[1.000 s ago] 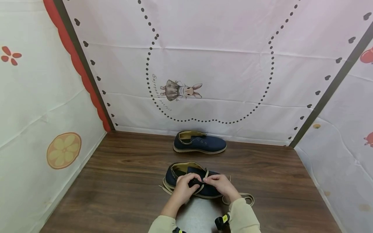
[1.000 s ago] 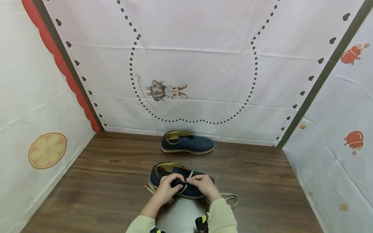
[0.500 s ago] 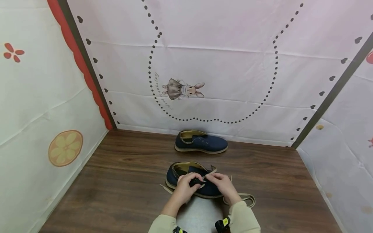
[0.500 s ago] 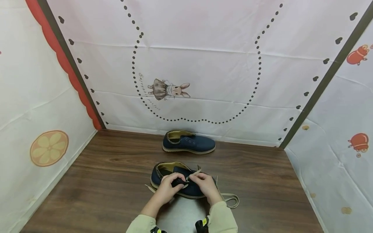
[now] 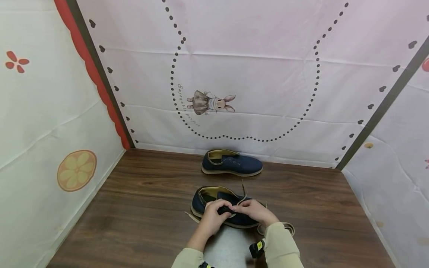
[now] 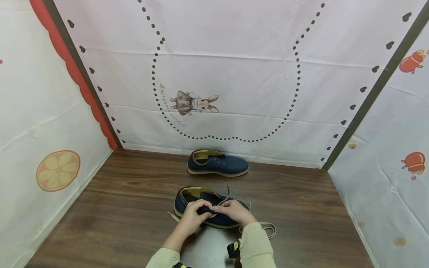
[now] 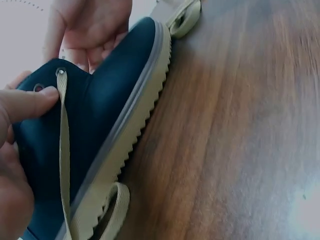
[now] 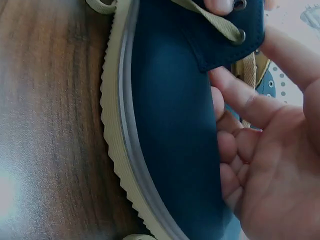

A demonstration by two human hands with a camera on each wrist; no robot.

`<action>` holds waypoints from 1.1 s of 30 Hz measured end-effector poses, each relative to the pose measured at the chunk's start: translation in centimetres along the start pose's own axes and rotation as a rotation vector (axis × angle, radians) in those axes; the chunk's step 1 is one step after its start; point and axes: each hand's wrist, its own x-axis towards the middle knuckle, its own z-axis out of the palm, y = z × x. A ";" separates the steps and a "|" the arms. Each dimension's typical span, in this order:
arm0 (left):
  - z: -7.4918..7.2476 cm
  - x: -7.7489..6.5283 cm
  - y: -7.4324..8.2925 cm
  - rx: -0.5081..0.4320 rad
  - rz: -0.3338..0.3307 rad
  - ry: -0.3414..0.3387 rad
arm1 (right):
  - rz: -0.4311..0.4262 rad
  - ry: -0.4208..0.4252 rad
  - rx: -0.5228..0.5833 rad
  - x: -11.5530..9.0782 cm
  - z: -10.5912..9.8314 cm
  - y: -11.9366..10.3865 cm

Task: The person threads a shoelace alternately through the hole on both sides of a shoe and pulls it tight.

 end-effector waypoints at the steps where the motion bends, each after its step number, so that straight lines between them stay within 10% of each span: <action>1: 0.0 0.0 0.1 -0.004 -0.001 0.015 | -0.006 -0.008 0.007 0.0 -0.1 0.0; 9: -0.9 1.0 1.1 -0.002 -0.020 0.020 | -0.091 0.109 0.185 0.3 -0.3 -0.3; 21: -2.6 1.9 1.0 -0.008 -0.117 -0.144 | -0.109 0.440 0.922 -0.1 -1.0 -0.1; 33: -2.7 1.6 1.0 0.013 -0.106 -0.191 | -0.714 0.421 1.314 -1.5 -3.3 -2.4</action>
